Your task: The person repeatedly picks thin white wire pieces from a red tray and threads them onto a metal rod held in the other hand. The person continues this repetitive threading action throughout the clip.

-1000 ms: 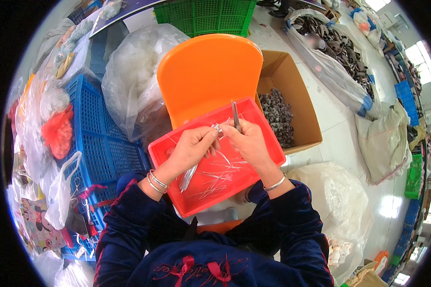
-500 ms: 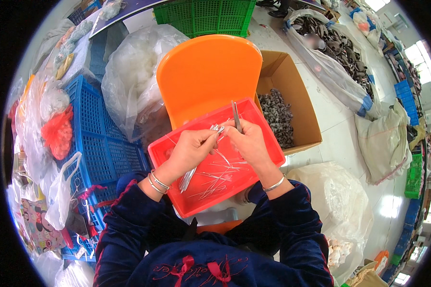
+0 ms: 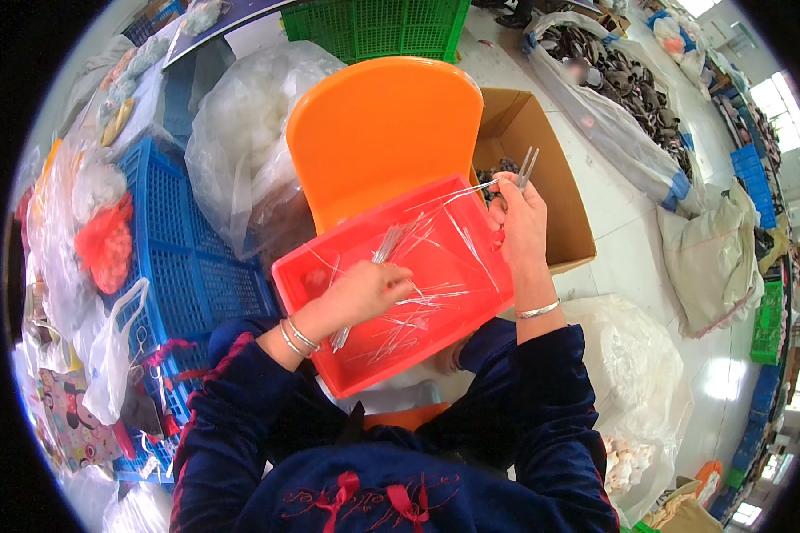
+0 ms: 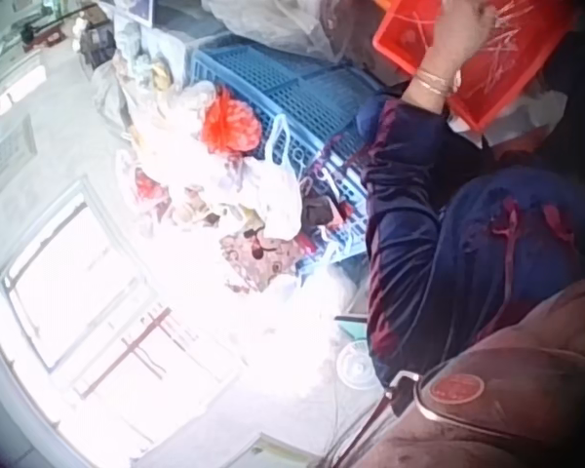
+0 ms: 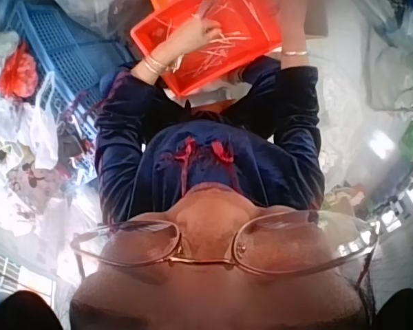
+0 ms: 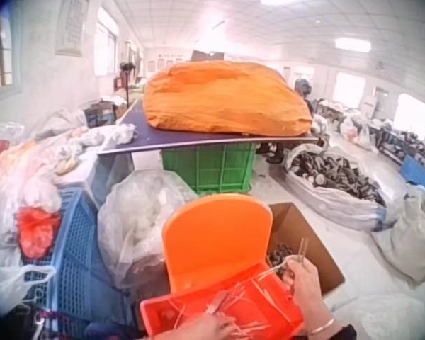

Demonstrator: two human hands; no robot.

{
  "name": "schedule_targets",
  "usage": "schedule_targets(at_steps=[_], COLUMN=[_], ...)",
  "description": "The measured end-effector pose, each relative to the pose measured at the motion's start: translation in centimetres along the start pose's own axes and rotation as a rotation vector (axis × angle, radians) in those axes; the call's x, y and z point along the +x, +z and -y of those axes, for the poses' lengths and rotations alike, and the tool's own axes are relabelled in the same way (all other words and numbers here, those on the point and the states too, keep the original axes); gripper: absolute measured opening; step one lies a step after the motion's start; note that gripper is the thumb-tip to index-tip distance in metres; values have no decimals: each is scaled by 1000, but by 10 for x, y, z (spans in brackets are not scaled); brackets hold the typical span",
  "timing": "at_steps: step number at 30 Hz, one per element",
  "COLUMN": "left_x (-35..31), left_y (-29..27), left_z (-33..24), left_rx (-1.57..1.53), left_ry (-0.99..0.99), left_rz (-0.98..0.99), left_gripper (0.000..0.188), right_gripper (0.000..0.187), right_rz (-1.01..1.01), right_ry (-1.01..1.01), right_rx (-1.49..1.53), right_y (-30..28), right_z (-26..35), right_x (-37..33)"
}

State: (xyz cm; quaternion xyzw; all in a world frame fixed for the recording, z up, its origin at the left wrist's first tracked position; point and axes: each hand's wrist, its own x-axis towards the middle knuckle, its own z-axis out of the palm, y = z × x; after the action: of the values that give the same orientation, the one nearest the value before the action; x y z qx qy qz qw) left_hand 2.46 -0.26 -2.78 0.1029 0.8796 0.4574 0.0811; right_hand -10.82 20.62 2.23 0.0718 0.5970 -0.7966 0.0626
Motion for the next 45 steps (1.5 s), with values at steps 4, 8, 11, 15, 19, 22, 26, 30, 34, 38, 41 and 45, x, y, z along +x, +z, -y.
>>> schedule_targets(at_steps=[4, 8, 11, 15, 19, 22, 26, 30, 34, 38, 41, 45], left_x=[9, 8, 8, 15, 12, 8, 8, 6, 4, 4, 4, 6], left_y=[-19, -6, 5, -9, -28, -27, -32, -35, -34, -35, -34, -41], left_z=[22, 46, 57, 51, 28, 18, 13, 11, 11, 9, 12, 5], left_rx=[323, 484, 467, 291, 32, -54, -34, -22, -36, -14, -62, -104], left_ry=[-178, -279, -308, -317, -249, -171, -183, -179, -167, -144, -124, -159], left_rz=[14, 49, 33, 24, 5, 3, -4, -15, -17, -4, 2, 28], left_gripper=[30, 32, 31, 28, 26, 26, 25, 26, 26, 25, 25, 26], right_gripper=[10, 11, 13, 14, 6, 6, 16, 18, 20, 15, 14, 12], right_rz=[98, 174, 256, 224, 238, 372, 452, 503, 458, 419, 416, 340], right_ry=[60, 86, 102, 48, 17, 7, 113, 75, 116, 69, 17, -13], right_rx=[-57, -135, -262, -384, -490, -505, -580, -622, -501, -447, -477, -459], right_y=[-7, -3, -4, -6, 7, 7, 22, 26, 30, 36, 29, 18], right_z=[-4, -1, -2, -8, -8, -22, -22, -22, -24, -27, -29, -32], right_x=[1, -2, -1, 0, -9, -11, -22, -28, -30, -32, -28, -16])
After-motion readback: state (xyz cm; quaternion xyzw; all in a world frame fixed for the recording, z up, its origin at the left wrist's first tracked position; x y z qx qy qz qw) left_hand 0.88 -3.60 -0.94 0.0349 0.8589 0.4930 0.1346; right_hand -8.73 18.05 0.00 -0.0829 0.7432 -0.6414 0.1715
